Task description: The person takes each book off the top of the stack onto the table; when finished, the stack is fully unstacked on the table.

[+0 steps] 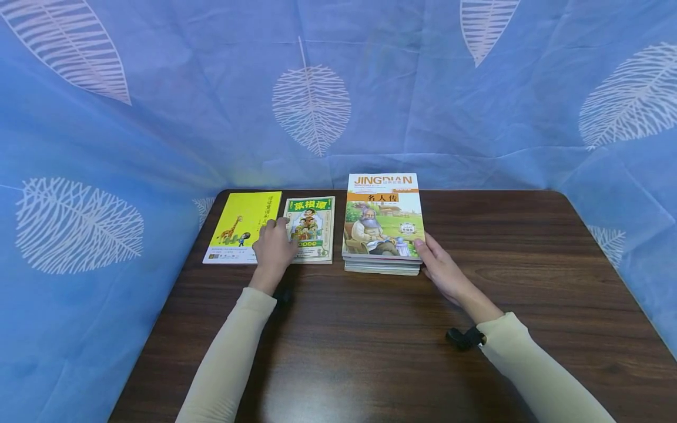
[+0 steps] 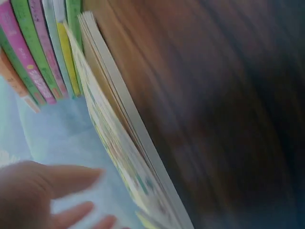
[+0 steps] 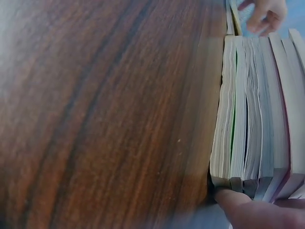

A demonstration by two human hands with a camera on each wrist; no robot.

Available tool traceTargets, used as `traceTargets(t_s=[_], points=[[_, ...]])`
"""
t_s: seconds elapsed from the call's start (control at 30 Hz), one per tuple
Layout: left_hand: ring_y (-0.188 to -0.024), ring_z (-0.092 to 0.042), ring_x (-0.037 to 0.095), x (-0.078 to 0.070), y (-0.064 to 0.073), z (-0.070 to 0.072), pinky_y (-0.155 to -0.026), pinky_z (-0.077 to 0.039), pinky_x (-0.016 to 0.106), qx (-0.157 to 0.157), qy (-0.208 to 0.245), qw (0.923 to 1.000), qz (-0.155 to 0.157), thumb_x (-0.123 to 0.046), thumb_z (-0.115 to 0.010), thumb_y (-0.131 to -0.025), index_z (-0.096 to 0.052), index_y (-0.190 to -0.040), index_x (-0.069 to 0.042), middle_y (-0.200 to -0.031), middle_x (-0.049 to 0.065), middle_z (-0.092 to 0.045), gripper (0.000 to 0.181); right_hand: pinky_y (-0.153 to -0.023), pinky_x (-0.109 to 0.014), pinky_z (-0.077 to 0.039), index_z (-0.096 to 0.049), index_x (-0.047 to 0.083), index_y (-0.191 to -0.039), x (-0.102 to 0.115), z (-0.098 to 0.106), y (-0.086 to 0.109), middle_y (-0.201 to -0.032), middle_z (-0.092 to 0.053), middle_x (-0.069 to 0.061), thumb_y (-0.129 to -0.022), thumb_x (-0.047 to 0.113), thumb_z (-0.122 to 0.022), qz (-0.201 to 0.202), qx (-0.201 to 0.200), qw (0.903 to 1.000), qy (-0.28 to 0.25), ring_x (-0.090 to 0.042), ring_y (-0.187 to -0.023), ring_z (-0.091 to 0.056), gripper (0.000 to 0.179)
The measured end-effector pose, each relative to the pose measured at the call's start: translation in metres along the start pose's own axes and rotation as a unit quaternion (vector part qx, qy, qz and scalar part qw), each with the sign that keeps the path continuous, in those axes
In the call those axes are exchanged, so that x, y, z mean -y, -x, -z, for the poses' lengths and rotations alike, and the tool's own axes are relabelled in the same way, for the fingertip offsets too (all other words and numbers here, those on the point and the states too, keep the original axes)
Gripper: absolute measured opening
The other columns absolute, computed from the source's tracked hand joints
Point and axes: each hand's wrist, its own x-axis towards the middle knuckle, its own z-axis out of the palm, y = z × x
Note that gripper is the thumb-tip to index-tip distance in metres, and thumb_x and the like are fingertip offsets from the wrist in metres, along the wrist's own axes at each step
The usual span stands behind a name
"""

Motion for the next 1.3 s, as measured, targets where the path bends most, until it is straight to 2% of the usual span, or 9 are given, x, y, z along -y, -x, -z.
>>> traceTargets(t_s=[0.13, 0.27, 0.47, 0.5, 0.73, 0.83, 0.97, 1.1, 1.3], points=[[-0.129, -0.063, 0.036, -0.010, 0.000, -0.005, -0.103, -0.057, 0.052, 0.028, 0.159, 0.9848, -0.065, -0.032, -0.069, -0.102, -0.060, -0.144, -0.006, -0.142, 0.018, -0.063, 0.050, -0.120, -0.073, -0.025, -0.002, 0.018, -0.171, 0.001, 0.000, 0.001, -0.165, -0.029, -0.030, -0.112, 0.057, -0.033, 0.002, -0.012, 0.9999, 0.000, -0.048, -0.157, -0.028, 0.078], [-0.135, -0.061, 0.036, -0.026, 0.005, -0.011, -0.110, -0.054, 0.050, 0.115, 0.309, 0.9393, -0.095, -0.033, -0.057, -0.109, -0.053, -0.151, -0.007, -0.149, 0.017, -0.059, 0.049, -0.121, -0.068, -0.029, -0.004, 0.016, -0.171, 0.004, 0.000, 0.001, -0.164, -0.033, -0.029, -0.112, 0.054, -0.037, 0.000, -0.021, 0.9997, -0.014, -0.045, -0.155, -0.033, 0.078], [-0.146, -0.053, 0.035, -0.051, 0.014, -0.020, -0.112, -0.053, 0.047, 0.239, 0.411, 0.8736, -0.104, -0.034, -0.046, -0.114, -0.037, -0.163, -0.013, -0.162, 0.016, -0.046, 0.054, -0.121, -0.059, -0.035, -0.008, 0.008, -0.170, 0.011, 0.003, 0.005, -0.161, -0.041, -0.029, -0.112, 0.050, -0.040, -0.010, -0.026, 0.9991, -0.031, -0.039, -0.150, -0.044, 0.078], [-0.149, -0.050, 0.034, -0.054, 0.015, -0.021, -0.114, -0.051, 0.047, 0.247, 0.414, 0.8696, -0.106, -0.035, -0.044, -0.114, -0.035, -0.164, -0.013, -0.164, 0.015, -0.044, 0.055, -0.121, -0.058, -0.036, -0.010, 0.007, -0.169, 0.013, 0.004, 0.006, -0.160, -0.042, -0.029, -0.112, 0.050, -0.040, -0.014, -0.028, 0.9989, -0.035, -0.035, -0.148, -0.048, 0.078], [-0.160, -0.032, 0.028, -0.063, 0.020, -0.032, -0.131, -0.028, 0.048, 0.231, 0.388, 0.8849, -0.115, -0.034, -0.040, -0.115, -0.029, -0.167, -0.019, -0.172, 0.008, -0.035, 0.056, -0.112, -0.038, -0.051, -0.020, 0.002, -0.167, 0.020, 0.017, 0.011, -0.148, -0.057, -0.017, -0.113, 0.040, -0.045, -0.034, -0.033, 0.9968, -0.064, 0.004, -0.115, -0.066, 0.071], [-0.159, -0.033, 0.028, -0.064, 0.021, -0.035, -0.131, -0.029, 0.048, 0.231, 0.397, 0.8811, -0.115, -0.033, -0.043, -0.114, -0.027, -0.168, -0.021, -0.172, 0.008, -0.034, 0.057, -0.098, -0.021, -0.058, -0.024, 0.001, -0.166, 0.023, 0.024, 0.015, -0.131, -0.066, 0.003, -0.112, 0.036, -0.048, -0.039, -0.039, 0.9958, -0.074, 0.005, -0.108, -0.068, 0.068], [-0.158, -0.035, 0.030, -0.063, 0.023, -0.035, -0.129, -0.031, 0.048, 0.238, 0.409, 0.8757, -0.095, -0.036, -0.046, -0.113, -0.027, -0.168, -0.029, -0.172, 0.009, -0.035, 0.058, -0.091, -0.017, -0.059, -0.023, -0.001, -0.165, 0.024, 0.033, 0.021, -0.115, -0.070, 0.018, -0.111, 0.031, -0.052, -0.041, -0.042, 0.9943, -0.089, 0.006, -0.106, -0.069, 0.069], [-0.160, -0.032, 0.029, -0.061, 0.023, -0.038, -0.130, -0.029, 0.049, 0.251, 0.419, 0.8690, -0.080, -0.041, -0.046, -0.112, -0.026, -0.167, -0.036, -0.173, 0.007, -0.031, 0.058, -0.094, -0.020, -0.059, -0.019, -0.005, -0.165, 0.022, 0.045, 0.029, -0.114, -0.072, 0.018, -0.110, 0.027, -0.055, -0.041, -0.043, 0.9889, -0.136, 0.003, -0.107, -0.072, 0.073], [-0.159, -0.033, 0.030, -0.060, 0.022, -0.038, -0.130, -0.030, 0.049, 0.260, 0.426, 0.8633, -0.075, -0.042, -0.047, -0.112, -0.026, -0.166, -0.039, -0.174, 0.006, -0.030, 0.058, -0.093, -0.024, -0.060, -0.008, -0.004, -0.166, 0.015, 0.068, 0.042, -0.117, -0.074, 0.009, -0.108, 0.019, -0.060, -0.042, -0.045, 0.9653, -0.254, -0.005, -0.108, -0.075, 0.082]])
